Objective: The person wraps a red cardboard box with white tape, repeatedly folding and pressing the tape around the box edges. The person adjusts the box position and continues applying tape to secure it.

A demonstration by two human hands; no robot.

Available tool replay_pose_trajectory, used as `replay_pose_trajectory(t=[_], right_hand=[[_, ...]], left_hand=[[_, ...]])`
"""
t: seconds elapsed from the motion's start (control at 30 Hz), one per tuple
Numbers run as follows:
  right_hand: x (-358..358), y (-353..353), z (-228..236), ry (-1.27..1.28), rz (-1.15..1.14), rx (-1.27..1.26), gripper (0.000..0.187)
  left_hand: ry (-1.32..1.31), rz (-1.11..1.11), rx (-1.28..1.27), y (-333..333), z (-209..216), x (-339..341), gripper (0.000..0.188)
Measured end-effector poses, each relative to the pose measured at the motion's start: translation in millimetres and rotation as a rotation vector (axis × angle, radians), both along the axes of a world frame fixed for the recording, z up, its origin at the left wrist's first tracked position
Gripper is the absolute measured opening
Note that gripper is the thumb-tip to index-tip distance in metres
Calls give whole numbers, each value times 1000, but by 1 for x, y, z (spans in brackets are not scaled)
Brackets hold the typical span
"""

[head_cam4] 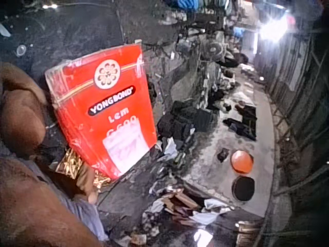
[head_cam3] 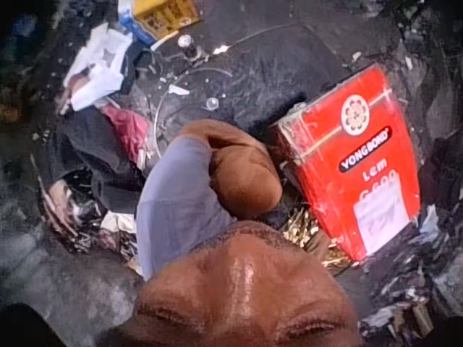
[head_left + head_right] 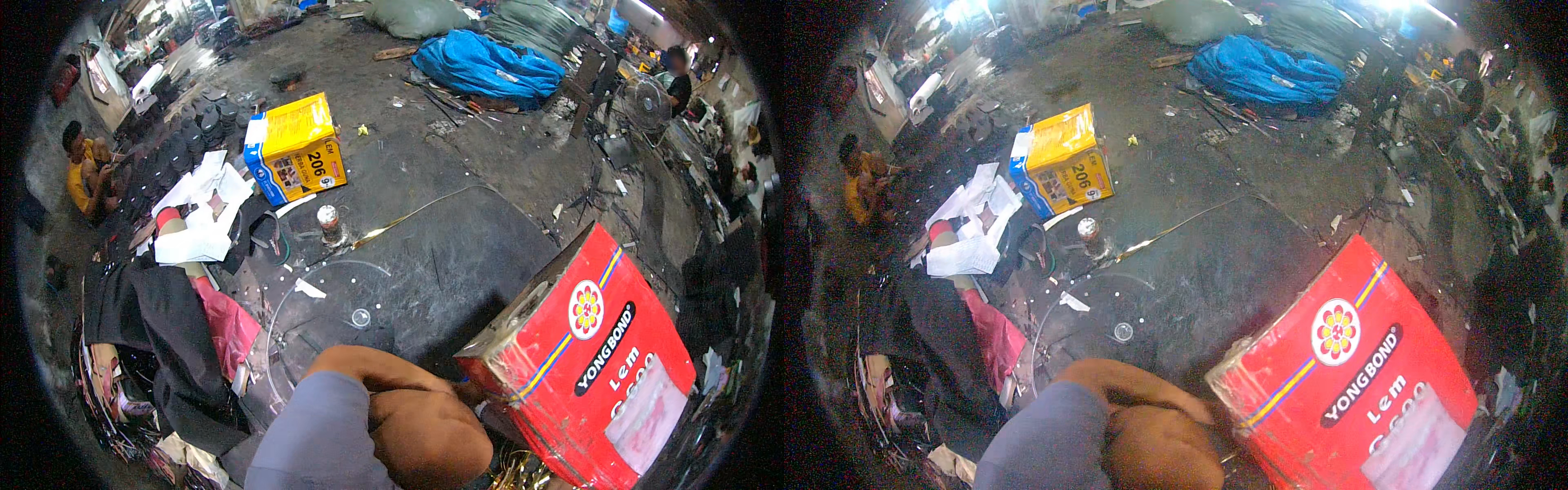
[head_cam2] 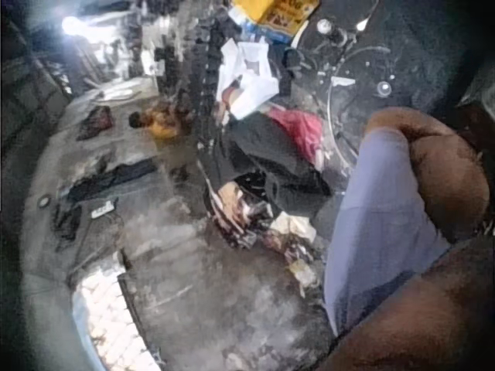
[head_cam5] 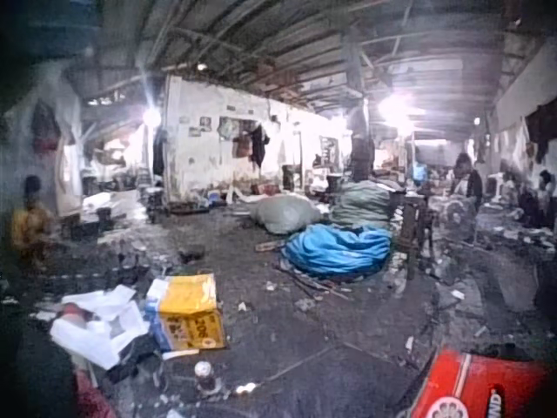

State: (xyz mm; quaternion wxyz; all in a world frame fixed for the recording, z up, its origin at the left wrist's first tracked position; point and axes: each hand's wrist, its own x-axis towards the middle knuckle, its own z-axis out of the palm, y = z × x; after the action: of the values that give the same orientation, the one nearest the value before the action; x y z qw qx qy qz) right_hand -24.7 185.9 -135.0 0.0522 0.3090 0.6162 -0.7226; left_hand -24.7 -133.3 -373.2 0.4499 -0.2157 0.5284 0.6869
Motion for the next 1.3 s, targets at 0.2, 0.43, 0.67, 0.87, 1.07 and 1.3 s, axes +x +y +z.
replay_pose_trajectory(t=[0.2,0.43,0.67,0.87,1.07,1.3], right_hand=[[-49,-63,48,105,33,2,47],[-132,-190,78,247,143,-126,48],[-251,-352,75,318,207,-373,50],[-358,-442,62,374,166,-460,52],[-430,-503,29,353,156,-506,54],[-487,-507,1,401,120,-585,56]], left_hand=[[-44,59,127,-17,5,-21,43],[121,278,242,-86,72,-145,42],[376,605,233,-253,168,-331,41],[463,839,238,-355,223,-469,40],[418,1090,184,-460,203,-527,40],[373,1216,116,-478,197,-570,39]])
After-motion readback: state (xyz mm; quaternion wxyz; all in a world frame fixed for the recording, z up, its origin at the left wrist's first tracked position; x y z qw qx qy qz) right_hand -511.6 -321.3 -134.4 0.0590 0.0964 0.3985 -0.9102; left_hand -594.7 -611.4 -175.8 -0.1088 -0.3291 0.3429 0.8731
